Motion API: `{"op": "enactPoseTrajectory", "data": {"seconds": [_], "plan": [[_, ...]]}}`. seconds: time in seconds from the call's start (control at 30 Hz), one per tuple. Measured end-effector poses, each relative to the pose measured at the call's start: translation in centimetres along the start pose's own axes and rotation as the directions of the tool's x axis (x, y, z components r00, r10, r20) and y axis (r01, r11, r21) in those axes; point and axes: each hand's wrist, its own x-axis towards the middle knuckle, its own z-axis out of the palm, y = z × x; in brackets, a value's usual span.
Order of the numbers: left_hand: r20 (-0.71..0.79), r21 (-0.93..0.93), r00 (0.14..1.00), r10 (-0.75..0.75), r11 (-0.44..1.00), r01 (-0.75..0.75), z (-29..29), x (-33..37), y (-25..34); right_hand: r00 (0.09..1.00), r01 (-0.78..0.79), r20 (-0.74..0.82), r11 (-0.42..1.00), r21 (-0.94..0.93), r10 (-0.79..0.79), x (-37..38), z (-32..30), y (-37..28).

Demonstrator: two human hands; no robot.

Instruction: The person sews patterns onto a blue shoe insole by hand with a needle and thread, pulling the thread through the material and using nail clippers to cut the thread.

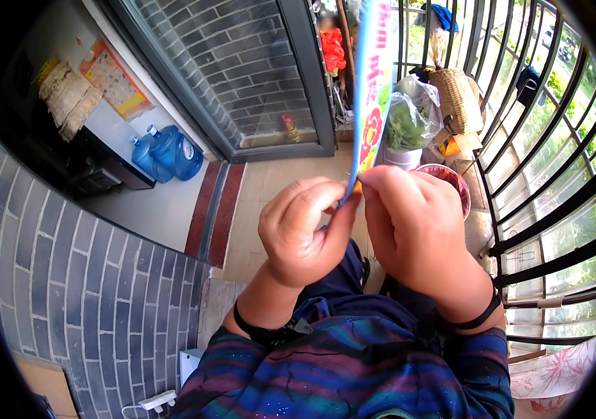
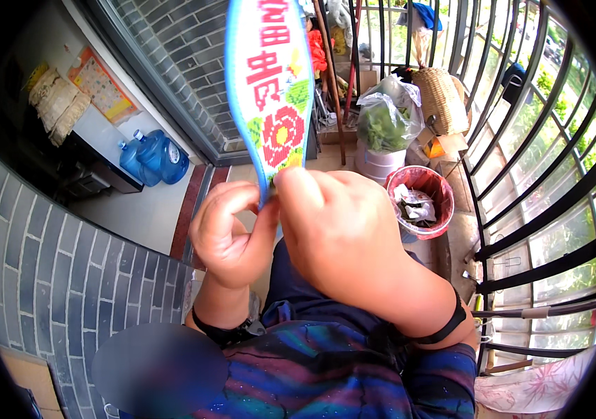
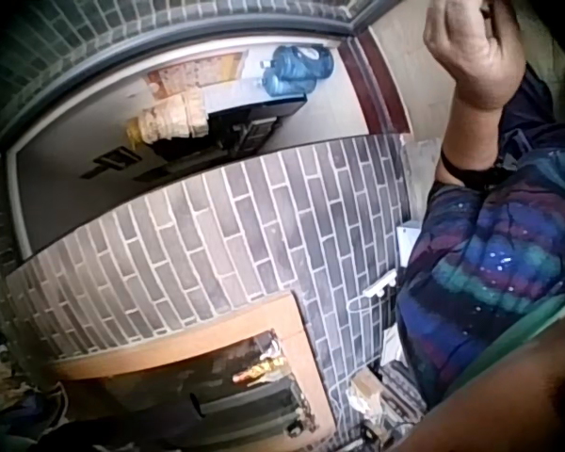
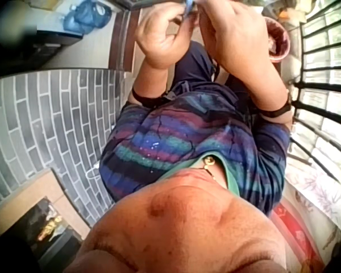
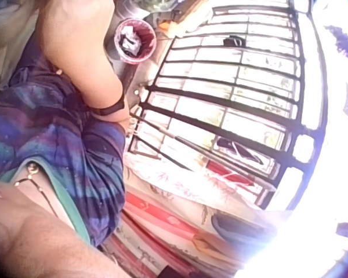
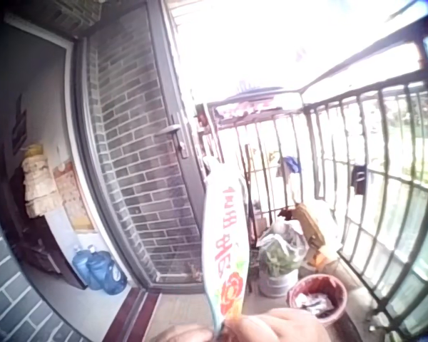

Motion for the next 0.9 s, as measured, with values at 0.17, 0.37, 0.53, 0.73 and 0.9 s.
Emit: {"op": "enactPoseTrajectory", "data": {"seconds": [0.17, 0.37, 0.53, 0.73, 0.9], "plan": [[-0.035, 0.186, 0.968, 0.248, 0.953, -0.238, -0.1, 0.8, -0.8, 0.921, -0.386, 0.289, 0.711, 0.588, 0.261, -2.9, 0.9, 3.3], [0.026, 0.233, 0.965, 0.262, 0.937, -0.26, -0.8, 0.0, -0.4, 0.971, -0.235, 0.195, 0.393, 0.889, 0.141, -2.7, 2.8, 4.9], [-0.002, 0.193, 0.958, 0.286, 0.94, -0.281, -0.6, 0.1, -0.7, 0.946, -0.297, 0.231, 0.324, 0.898, 0.226, -3.1, 2.7, 4.4], [0.031, 0.172, 0.963, 0.267, 0.948, -0.268, -0.7, 0.1, -0.5, 0.94, -0.317, 0.26, 0.284, 0.905, 0.22, -3.2, 2.5, 4.2], [0.032, 0.141, 0.961, 0.274, 0.951, -0.276, -0.7, 0.2, -0.5, 0.92, -0.364, 0.309, 0.231, 0.902, 0.243, -3.2, 2.1, 3.9]]}}
